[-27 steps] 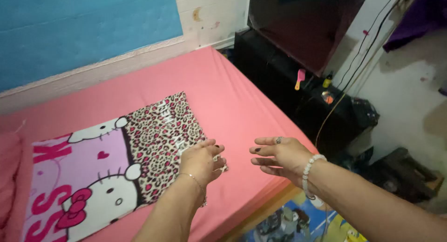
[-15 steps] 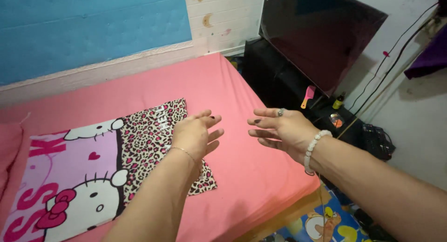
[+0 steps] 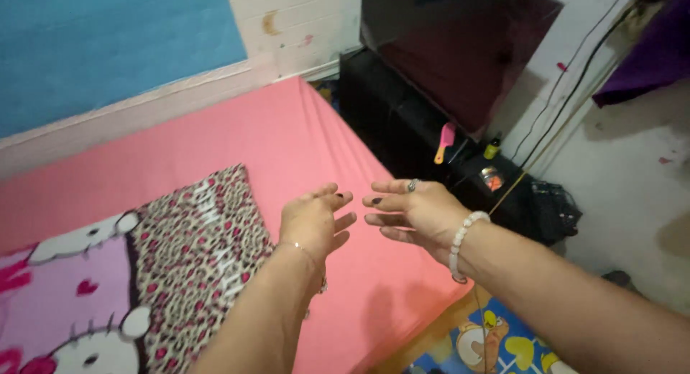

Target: The recorder uncoils and organizes a beige extension cord and power strip in a bedroom.

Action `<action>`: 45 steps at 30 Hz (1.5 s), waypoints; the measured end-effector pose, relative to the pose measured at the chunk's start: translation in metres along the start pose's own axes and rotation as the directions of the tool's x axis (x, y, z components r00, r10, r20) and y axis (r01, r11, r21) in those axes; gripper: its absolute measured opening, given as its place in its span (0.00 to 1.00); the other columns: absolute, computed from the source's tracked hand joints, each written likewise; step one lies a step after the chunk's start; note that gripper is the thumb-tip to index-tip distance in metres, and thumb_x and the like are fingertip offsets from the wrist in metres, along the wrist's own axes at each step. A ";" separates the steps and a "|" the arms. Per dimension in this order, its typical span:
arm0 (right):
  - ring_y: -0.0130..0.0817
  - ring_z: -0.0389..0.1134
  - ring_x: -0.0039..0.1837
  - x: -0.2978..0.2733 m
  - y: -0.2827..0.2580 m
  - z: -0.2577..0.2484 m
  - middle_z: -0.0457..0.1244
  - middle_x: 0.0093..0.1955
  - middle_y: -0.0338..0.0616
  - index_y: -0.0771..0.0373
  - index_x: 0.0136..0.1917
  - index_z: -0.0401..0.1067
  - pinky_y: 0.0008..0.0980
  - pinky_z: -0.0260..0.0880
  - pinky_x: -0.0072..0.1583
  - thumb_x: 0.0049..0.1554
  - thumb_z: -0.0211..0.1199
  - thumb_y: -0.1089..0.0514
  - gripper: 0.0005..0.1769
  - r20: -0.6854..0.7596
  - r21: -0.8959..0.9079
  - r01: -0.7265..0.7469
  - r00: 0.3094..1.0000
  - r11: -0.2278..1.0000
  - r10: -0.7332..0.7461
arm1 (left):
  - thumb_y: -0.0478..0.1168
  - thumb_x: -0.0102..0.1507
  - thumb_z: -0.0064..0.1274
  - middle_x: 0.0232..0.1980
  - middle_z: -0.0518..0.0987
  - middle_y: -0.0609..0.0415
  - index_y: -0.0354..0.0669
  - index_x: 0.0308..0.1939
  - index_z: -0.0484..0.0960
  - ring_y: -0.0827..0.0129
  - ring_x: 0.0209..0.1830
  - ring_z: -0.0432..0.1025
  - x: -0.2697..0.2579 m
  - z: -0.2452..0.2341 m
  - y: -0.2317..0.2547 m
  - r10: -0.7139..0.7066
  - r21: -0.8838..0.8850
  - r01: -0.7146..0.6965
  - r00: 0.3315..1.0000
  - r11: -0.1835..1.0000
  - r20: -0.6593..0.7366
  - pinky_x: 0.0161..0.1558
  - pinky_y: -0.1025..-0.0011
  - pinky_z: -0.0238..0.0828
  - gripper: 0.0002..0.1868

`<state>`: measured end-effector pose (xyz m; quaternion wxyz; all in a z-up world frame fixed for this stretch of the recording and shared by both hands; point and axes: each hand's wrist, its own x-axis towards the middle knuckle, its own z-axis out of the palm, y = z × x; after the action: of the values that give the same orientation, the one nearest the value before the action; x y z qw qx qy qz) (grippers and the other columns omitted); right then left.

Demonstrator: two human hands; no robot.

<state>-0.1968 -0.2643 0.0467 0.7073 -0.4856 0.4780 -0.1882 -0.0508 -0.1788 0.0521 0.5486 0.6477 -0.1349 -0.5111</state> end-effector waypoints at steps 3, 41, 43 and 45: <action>0.32 0.73 0.57 0.013 -0.007 -0.011 0.70 0.62 0.40 0.59 0.71 0.67 0.33 0.72 0.56 0.58 0.56 0.62 0.27 -0.085 -0.004 -0.020 0.996 1.000 0.019 | 0.40 0.67 0.42 0.64 0.81 0.55 0.46 0.70 0.69 0.59 0.59 0.78 0.024 0.014 0.009 -0.022 0.026 0.021 0.999 0.999 0.043 0.60 0.60 0.73 0.25; 0.33 0.72 0.63 0.254 -0.073 -0.208 0.70 0.66 0.40 0.57 0.73 0.66 0.37 0.70 0.64 0.64 0.45 0.57 0.25 0.068 -0.185 -0.281 0.952 0.942 0.298 | 0.37 0.63 0.48 0.55 0.83 0.53 0.46 0.67 0.75 0.62 0.42 0.76 0.271 0.200 0.002 -0.112 -0.245 0.095 0.992 0.965 -0.056 0.44 0.64 0.73 0.26; 0.32 0.73 0.63 0.256 -0.085 -0.206 0.70 0.66 0.39 0.56 0.72 0.66 0.36 0.71 0.64 0.63 0.46 0.60 0.25 0.068 -0.235 -0.264 0.956 0.935 0.287 | 0.35 0.63 0.48 0.54 0.82 0.47 0.44 0.67 0.77 0.61 0.40 0.74 0.276 0.198 0.008 -0.079 -0.286 0.057 0.994 0.956 -0.069 0.41 0.64 0.70 0.27; 0.31 0.71 0.63 0.252 -0.097 -0.202 0.70 0.65 0.38 0.53 0.72 0.66 0.35 0.69 0.63 0.64 0.55 0.59 0.24 0.067 -0.221 -0.257 0.959 0.941 0.277 | 0.35 0.64 0.45 0.56 0.83 0.53 0.50 0.68 0.74 0.63 0.42 0.77 0.267 0.199 0.025 -0.084 -0.243 0.053 0.990 0.969 -0.116 0.42 0.66 0.75 0.27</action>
<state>-0.2322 -0.5949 -0.0080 0.6933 -0.4968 0.5218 -0.0152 -0.0844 -0.4976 -0.0390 0.6121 0.6120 -0.0151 -0.5006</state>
